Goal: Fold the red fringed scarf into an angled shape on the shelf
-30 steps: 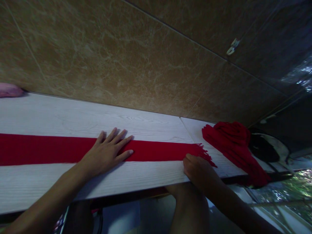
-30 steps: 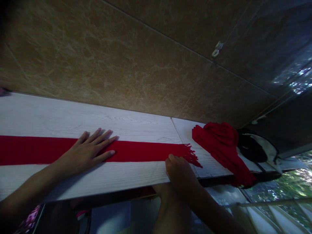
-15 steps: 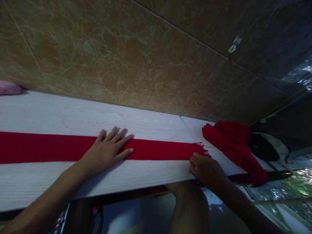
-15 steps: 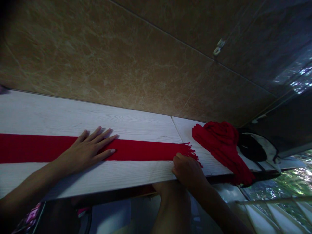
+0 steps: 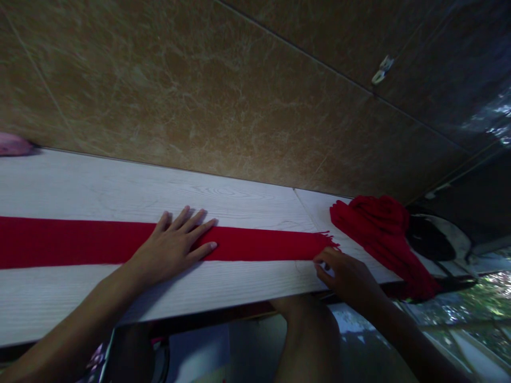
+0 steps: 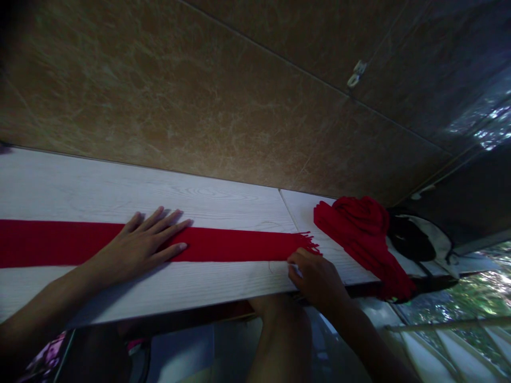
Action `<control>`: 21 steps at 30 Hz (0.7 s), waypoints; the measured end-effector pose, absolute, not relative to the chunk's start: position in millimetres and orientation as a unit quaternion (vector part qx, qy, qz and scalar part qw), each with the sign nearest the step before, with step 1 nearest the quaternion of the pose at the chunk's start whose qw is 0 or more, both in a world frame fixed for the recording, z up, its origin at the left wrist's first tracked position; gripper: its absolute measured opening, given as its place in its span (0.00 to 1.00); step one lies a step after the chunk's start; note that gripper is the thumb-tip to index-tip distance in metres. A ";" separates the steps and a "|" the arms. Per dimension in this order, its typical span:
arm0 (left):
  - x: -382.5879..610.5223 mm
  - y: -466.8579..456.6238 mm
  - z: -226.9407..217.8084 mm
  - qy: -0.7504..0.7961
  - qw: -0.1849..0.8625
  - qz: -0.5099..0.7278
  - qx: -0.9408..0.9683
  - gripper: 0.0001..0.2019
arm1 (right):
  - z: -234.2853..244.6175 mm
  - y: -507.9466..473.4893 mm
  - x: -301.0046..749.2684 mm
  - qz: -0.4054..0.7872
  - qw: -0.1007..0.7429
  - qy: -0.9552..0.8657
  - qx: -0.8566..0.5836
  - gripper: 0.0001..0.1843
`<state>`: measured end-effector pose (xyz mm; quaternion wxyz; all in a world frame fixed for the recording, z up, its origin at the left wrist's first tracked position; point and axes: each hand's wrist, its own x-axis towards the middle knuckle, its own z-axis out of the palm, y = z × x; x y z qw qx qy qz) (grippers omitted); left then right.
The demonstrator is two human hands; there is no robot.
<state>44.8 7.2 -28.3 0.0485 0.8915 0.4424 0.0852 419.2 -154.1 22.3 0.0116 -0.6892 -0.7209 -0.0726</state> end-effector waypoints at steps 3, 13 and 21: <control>44.7 7.2 -28.6 0.445 0.050 0.085 0.890 0.34 | 25.0 -154.4 401.2 -0.037 0.028 -0.732 -0.680 0.07; 43.5 7.8 -30.5 0.437 0.053 0.104 0.892 0.34 | 14.3 -145.3 368.2 -0.088 -0.074 -0.731 -0.673 0.11; 44.7 6.9 -29.2 0.438 0.056 0.101 0.891 0.33 | 13.4 -144.0 381.8 -0.117 -0.070 -0.720 -0.680 0.10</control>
